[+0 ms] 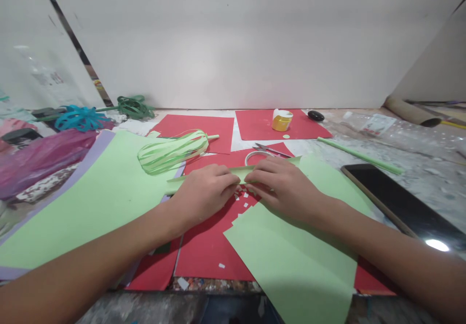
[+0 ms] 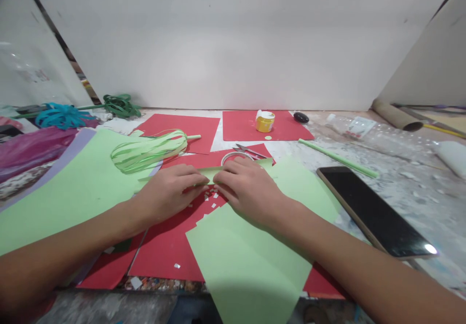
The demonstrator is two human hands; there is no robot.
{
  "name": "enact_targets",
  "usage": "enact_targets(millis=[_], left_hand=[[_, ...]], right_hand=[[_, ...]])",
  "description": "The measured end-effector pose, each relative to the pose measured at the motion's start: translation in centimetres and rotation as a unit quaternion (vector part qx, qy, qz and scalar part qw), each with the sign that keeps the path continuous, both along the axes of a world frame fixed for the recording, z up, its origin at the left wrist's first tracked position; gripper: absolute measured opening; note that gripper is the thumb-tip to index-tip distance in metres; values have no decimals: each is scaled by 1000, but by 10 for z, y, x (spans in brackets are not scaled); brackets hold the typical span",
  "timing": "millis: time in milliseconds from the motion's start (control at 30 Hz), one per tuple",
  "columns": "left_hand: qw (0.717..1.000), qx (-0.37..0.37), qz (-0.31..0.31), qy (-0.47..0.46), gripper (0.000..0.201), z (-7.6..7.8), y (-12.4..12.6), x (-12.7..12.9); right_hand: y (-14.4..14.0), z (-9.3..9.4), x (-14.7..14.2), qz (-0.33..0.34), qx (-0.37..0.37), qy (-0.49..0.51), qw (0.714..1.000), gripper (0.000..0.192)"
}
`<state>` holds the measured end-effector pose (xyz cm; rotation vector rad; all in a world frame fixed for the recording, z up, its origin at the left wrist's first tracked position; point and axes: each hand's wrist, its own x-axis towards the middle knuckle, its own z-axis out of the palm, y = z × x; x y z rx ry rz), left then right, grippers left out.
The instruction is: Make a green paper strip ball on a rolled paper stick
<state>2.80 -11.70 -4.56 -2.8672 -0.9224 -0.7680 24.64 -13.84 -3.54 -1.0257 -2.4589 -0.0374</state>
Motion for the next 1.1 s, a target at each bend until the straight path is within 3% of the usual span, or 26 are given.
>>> enact_targets(millis=[200,367,500,700,1100], left_hand=[[993,63,24,99,19,5,4,-7],[983,47,47,173,15,9,10,-11],[989,4,59,132,24,7,17,-13],[993,-72,79,59,15,8,18,-10],[998,-1,46,50,24,7,16,-11]], right_hand=[[3,-2,3,-16,-12,5,1000,16],[7,2,11,-40,-18,6,999,16],[9,4,16,-66,0,-9,998,18],[7,3,15,-57,6,-10,998,17],[6,4,13,-37,0,5,999,19]])
